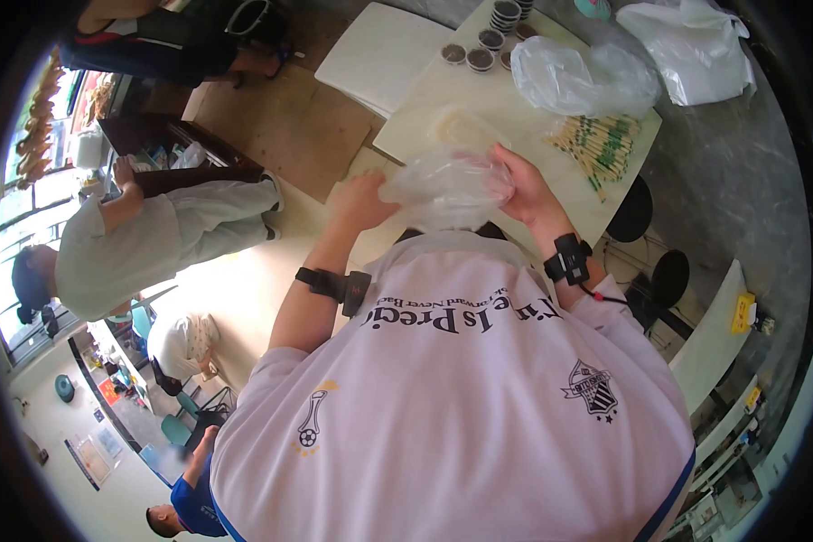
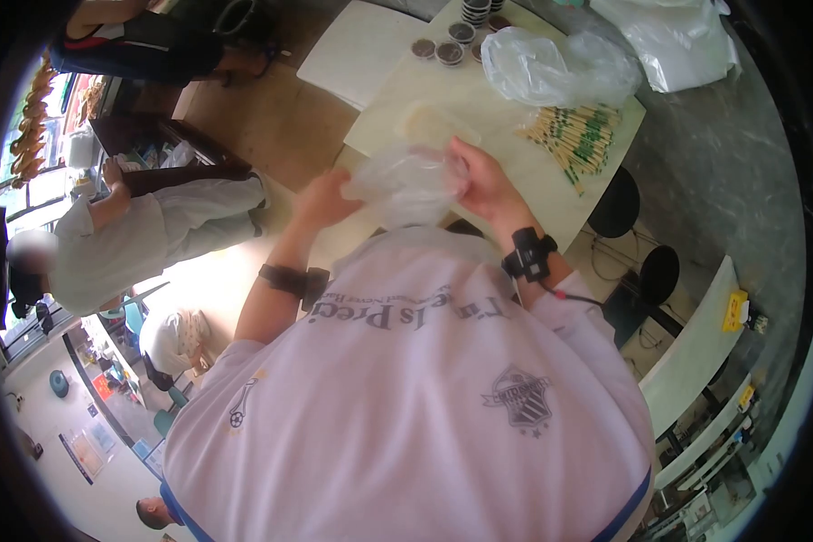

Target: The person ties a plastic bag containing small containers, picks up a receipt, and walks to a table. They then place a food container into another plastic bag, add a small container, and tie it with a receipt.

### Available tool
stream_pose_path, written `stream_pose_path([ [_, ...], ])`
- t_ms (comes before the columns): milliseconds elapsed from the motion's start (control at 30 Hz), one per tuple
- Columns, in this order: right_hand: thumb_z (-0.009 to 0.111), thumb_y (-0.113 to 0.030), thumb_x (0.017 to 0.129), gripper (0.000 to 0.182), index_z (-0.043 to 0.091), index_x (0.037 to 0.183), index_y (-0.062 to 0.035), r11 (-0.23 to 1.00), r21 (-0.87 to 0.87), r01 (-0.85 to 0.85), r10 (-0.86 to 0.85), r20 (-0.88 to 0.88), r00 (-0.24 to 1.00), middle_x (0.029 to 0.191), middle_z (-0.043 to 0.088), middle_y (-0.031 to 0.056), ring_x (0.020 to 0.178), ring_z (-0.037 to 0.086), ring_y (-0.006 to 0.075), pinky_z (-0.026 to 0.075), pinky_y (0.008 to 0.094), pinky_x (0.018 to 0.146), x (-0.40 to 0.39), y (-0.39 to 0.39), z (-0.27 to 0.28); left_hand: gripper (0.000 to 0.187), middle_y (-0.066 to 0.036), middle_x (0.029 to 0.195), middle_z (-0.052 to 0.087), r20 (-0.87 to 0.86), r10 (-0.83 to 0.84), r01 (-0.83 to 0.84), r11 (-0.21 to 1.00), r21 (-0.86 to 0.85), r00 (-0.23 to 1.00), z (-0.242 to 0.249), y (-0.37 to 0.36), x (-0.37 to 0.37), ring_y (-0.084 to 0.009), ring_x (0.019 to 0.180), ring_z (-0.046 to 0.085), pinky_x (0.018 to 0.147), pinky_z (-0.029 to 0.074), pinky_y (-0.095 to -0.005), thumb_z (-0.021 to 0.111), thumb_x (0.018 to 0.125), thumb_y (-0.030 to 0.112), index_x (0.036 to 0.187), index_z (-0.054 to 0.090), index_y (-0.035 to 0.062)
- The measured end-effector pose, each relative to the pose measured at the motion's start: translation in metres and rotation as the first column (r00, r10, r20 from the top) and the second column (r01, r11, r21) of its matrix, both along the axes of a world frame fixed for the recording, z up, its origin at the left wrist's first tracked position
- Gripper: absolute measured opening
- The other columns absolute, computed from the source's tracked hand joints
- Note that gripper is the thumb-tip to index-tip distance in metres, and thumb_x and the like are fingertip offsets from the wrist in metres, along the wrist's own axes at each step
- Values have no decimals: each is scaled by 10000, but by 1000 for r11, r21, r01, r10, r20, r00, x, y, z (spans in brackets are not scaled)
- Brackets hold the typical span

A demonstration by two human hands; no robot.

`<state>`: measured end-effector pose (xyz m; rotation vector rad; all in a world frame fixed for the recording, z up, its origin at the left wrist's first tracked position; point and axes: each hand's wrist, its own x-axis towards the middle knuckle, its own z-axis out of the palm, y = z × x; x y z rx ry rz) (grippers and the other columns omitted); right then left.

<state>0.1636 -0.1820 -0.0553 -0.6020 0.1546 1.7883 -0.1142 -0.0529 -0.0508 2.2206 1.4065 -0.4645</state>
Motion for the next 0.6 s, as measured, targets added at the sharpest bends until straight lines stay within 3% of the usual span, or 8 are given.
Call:
stream_pose_path([
  [67,535,-230,1016,215,602,849,-111,973,199,-113,138,-113,984,951,710,108,670,592,112,442,247,549,3,12,-25,213,-75,892,686,718,86,-37,996,-83,691,12,-13,22,-236,958,668,794,515,-402,688,878,249,965,663,56],
  [167,543,-322,1008,274,623,888,-89,979,19,-202,196,156,968,1042,688,134,650,585,122,459,243,553,8,36,-64,212,-89,869,657,578,100,165,907,-388,810,-18,15,37,-235,864,683,720,541,-370,688,858,179,959,608,11],
  [200,594,-396,959,330,633,938,-69,985,-69,-161,164,685,710,1065,677,146,689,606,154,487,262,605,10,46,-71,212,-89,869,657,576,105,161,906,-392,811,-20,13,36,-235,864,683,720,541,-370,688,858,179,959,608,11],
  [233,645,-471,910,428,644,989,-50,991,-111,-78,124,972,198,1088,665,157,729,627,187,515,282,656,12,55,-77,198,-81,886,648,561,302,40,856,-516,771,-21,12,36,-212,835,679,674,528,-344,659,889,175,987,602,13],
  [267,645,-471,910,428,644,989,-50,991,-109,-77,123,971,207,1088,665,157,729,627,187,515,282,656,13,61,-83,186,-72,904,639,514,484,-69,773,-631,708,-22,14,35,-188,807,674,628,516,-318,630,921,171,1016,595,15],
  [433,787,-499,726,753,542,1235,-3,958,-264,111,237,513,-825,1035,670,176,991,643,343,520,405,868,1,62,-114,158,-56,890,620,428,678,-196,641,-742,597,-21,17,10,-161,700,647,600,507,-300,571,965,182,989,598,28],
  [533,813,-440,713,787,507,1286,4,905,-417,-89,352,849,-395,1080,672,174,1003,647,360,524,444,865,10,60,-111,155,-42,871,601,392,770,-205,548,-811,504,-28,23,11,-163,659,625,609,510,-313,563,972,193,1001,591,43],
  [600,824,-427,710,775,523,1274,12,899,-438,-3,416,856,-309,1100,673,180,1021,649,349,524,444,872,11,44,-93,148,-35,867,590,363,799,-205,504,-839,479,-32,24,17,-166,654,615,613,511,-320,557,978,191,1012,587,49],
])
